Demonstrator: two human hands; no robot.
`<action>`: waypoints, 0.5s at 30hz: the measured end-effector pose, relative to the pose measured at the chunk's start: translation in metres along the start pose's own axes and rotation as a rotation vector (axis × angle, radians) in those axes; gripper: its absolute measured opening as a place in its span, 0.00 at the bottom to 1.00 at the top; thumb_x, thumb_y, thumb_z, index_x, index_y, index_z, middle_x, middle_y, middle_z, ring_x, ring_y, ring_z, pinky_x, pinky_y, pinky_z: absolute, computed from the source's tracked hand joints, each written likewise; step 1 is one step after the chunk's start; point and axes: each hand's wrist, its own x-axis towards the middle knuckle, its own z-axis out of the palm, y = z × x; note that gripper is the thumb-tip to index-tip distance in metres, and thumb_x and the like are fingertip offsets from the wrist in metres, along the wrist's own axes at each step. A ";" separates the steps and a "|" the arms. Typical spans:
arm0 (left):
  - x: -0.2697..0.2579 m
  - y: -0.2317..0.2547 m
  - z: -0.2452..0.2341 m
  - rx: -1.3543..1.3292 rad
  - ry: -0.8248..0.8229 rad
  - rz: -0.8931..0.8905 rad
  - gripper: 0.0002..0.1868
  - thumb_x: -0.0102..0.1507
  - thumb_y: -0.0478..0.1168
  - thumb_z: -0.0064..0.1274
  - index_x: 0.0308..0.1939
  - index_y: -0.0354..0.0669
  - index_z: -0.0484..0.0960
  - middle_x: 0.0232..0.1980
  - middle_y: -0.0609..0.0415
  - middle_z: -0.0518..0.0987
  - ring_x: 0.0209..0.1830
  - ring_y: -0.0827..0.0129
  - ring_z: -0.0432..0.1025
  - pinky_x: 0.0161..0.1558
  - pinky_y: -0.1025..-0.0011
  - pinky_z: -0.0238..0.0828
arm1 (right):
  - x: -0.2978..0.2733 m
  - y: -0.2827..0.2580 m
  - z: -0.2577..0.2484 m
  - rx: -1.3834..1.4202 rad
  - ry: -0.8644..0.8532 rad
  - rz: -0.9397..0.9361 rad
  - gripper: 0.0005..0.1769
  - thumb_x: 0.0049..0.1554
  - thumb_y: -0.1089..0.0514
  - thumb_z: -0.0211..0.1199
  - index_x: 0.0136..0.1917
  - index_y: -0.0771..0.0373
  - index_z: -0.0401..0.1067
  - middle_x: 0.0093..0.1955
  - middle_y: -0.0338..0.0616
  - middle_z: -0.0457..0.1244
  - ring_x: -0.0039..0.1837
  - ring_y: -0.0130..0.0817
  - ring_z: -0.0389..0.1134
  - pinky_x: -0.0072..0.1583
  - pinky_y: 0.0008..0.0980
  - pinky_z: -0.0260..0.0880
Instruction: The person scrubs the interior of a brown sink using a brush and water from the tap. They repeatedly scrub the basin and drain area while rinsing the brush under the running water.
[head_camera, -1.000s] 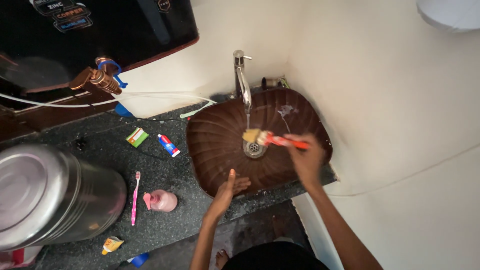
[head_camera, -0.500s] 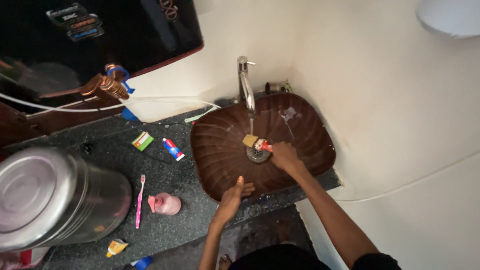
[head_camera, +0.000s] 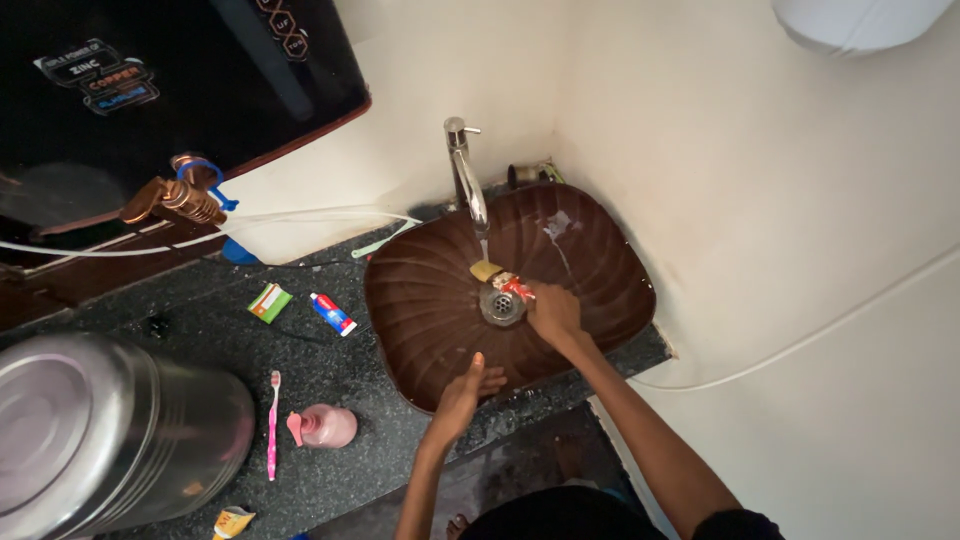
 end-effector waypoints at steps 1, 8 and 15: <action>-0.001 0.002 0.000 0.013 -0.003 -0.011 0.51 0.66 0.74 0.18 0.64 0.33 0.77 0.61 0.40 0.83 0.64 0.55 0.76 0.70 0.59 0.63 | 0.000 -0.002 -0.001 -0.003 0.009 -0.008 0.15 0.55 0.61 0.62 0.56 0.58 0.77 0.46 0.56 0.70 0.50 0.58 0.72 0.53 0.54 0.71; -0.003 0.012 0.005 0.048 -0.009 -0.056 0.53 0.63 0.76 0.16 0.65 0.37 0.77 0.61 0.42 0.82 0.66 0.55 0.75 0.72 0.56 0.60 | -0.006 -0.011 -0.006 0.070 0.031 -0.007 0.20 0.53 0.63 0.61 0.60 0.57 0.76 0.46 0.57 0.70 0.51 0.57 0.72 0.53 0.52 0.71; 0.011 0.011 0.008 0.033 -0.058 -0.083 0.52 0.65 0.75 0.16 0.66 0.37 0.77 0.62 0.43 0.82 0.67 0.57 0.74 0.73 0.58 0.58 | -0.014 -0.015 -0.011 0.123 0.115 -0.008 0.19 0.54 0.66 0.59 0.58 0.56 0.77 0.46 0.57 0.70 0.51 0.58 0.71 0.53 0.53 0.71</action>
